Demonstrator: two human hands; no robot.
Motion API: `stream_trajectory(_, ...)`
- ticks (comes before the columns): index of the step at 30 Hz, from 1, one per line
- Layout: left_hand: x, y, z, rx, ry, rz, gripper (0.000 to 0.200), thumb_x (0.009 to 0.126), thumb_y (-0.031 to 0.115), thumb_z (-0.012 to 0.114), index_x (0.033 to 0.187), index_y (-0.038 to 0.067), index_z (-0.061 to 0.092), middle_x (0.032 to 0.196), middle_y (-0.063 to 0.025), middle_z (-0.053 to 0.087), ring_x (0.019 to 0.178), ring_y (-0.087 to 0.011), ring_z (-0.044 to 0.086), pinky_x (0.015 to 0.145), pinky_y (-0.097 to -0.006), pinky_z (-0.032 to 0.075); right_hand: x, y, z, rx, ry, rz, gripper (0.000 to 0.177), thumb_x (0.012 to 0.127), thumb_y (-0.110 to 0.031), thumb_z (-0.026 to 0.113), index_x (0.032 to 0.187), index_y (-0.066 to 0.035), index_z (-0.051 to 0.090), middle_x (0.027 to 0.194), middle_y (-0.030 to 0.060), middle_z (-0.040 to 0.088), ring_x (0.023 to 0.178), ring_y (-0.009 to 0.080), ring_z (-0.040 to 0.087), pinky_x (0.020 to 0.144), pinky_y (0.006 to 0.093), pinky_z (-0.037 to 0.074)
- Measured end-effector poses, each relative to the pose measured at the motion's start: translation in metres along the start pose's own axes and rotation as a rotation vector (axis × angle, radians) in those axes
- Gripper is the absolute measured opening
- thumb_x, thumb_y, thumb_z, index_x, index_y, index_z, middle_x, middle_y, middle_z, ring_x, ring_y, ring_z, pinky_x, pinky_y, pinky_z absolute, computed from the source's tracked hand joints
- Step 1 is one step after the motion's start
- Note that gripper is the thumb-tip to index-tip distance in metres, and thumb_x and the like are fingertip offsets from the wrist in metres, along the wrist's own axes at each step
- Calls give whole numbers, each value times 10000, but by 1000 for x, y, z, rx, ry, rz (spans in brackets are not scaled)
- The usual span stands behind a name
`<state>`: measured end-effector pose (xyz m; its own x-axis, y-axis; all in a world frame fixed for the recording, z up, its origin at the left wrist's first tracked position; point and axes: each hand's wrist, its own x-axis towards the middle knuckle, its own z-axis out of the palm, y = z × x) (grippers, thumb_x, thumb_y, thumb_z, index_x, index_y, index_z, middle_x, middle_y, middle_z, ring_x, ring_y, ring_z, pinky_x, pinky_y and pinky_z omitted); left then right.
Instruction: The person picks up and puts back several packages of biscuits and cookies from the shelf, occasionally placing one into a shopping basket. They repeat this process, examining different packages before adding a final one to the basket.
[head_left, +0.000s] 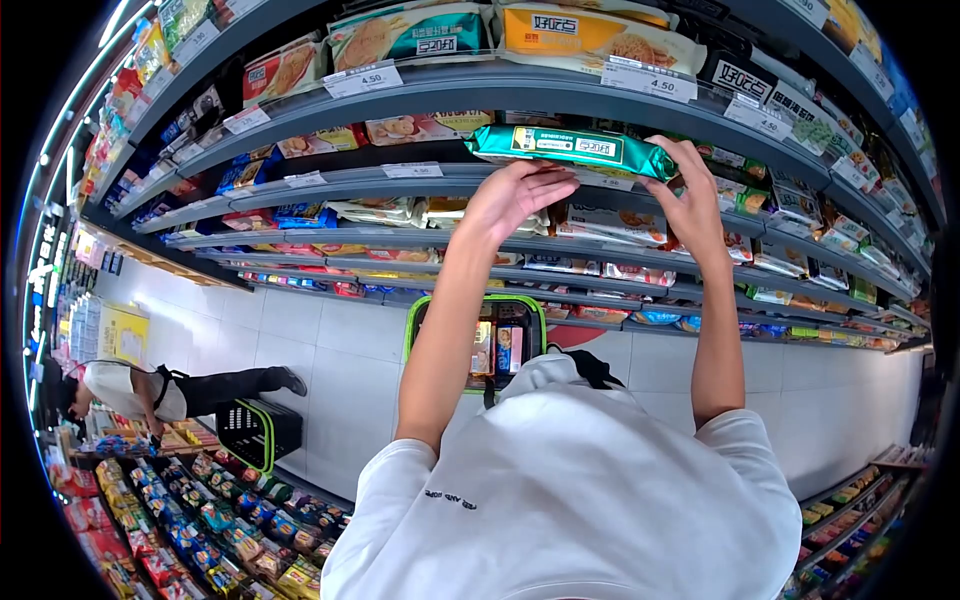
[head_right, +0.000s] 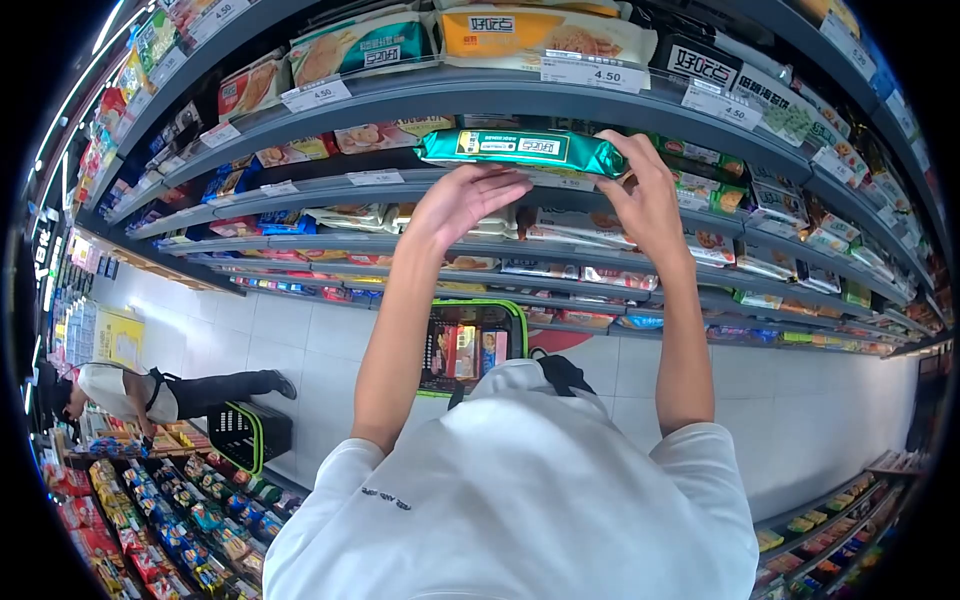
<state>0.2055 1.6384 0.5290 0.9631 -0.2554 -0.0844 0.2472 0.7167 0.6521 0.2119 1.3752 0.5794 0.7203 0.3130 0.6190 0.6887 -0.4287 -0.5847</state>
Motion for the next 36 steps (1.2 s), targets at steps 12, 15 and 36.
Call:
stream_trajectory(12,13,7,15,268,-2,104,407,1006,127,450,1266,-185,418,1278,-349,538,1178,-396,594,1040,-433,506,0,37,24,-191,212,205,427,900,-68,646,1303,20,535,1130,207,557,926,289,640,770,362,540)
stream_trajectory(15,6,1,12,322,33,64,398,1002,139,468,1274,-150,448,1267,-292,574,1129,-350,630,1001,-408,530,-2,41,26,-278,322,206,372,907,-63,622,1251,44,528,1145,214,532,967,292,630,770,359,551)
stream_trajectory(36,-53,-59,-107,310,337,-5,380,974,165,513,1255,-90,532,1184,-232,648,1055,-316,674,915,-382,562,-5,5,104,-37,56,120,292,907,4,578,1198,22,587,1130,145,624,993,219,641,901,337,490)
